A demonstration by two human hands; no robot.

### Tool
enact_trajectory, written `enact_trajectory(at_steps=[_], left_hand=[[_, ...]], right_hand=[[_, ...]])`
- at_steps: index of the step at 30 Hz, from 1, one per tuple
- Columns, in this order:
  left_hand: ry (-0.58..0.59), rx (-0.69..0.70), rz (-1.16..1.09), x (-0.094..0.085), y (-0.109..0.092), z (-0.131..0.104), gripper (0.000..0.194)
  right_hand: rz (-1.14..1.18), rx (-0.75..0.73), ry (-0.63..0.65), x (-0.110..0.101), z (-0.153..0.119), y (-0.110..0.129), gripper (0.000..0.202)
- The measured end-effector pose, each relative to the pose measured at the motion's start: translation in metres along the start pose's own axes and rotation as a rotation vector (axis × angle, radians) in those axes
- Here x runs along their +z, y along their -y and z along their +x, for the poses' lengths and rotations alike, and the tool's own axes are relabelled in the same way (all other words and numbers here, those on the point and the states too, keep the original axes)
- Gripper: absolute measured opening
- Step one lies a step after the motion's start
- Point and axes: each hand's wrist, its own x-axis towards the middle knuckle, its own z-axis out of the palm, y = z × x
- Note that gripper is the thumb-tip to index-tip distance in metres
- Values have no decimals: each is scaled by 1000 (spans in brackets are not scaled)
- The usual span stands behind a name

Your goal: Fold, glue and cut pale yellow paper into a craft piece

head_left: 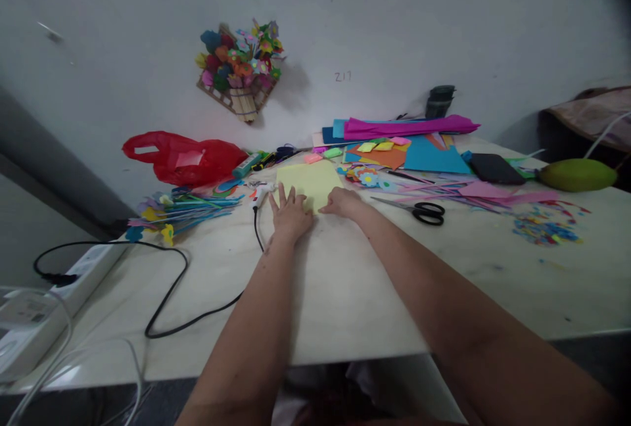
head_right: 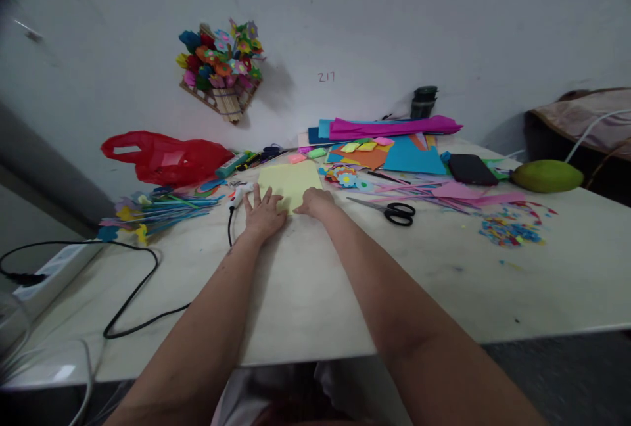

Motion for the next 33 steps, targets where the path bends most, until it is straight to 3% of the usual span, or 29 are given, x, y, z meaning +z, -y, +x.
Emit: enact_trajectory(at_steps=[7, 16, 25, 33], left_hand=[[18, 16, 4, -1, -9, 0, 48], [108, -69, -26, 5, -7, 7, 54], [114, -11, -11, 4, -2, 4, 55], [190, -16, -27, 7, -1, 7, 55]], right_hand=[[37, -16, -13, -1, -3, -2, 34], [174, -221, 2, 9, 10, -29, 20], [169, -227, -126, 23, 17, -15, 18], [169, -215, -53, 18, 15, -14, 21]])
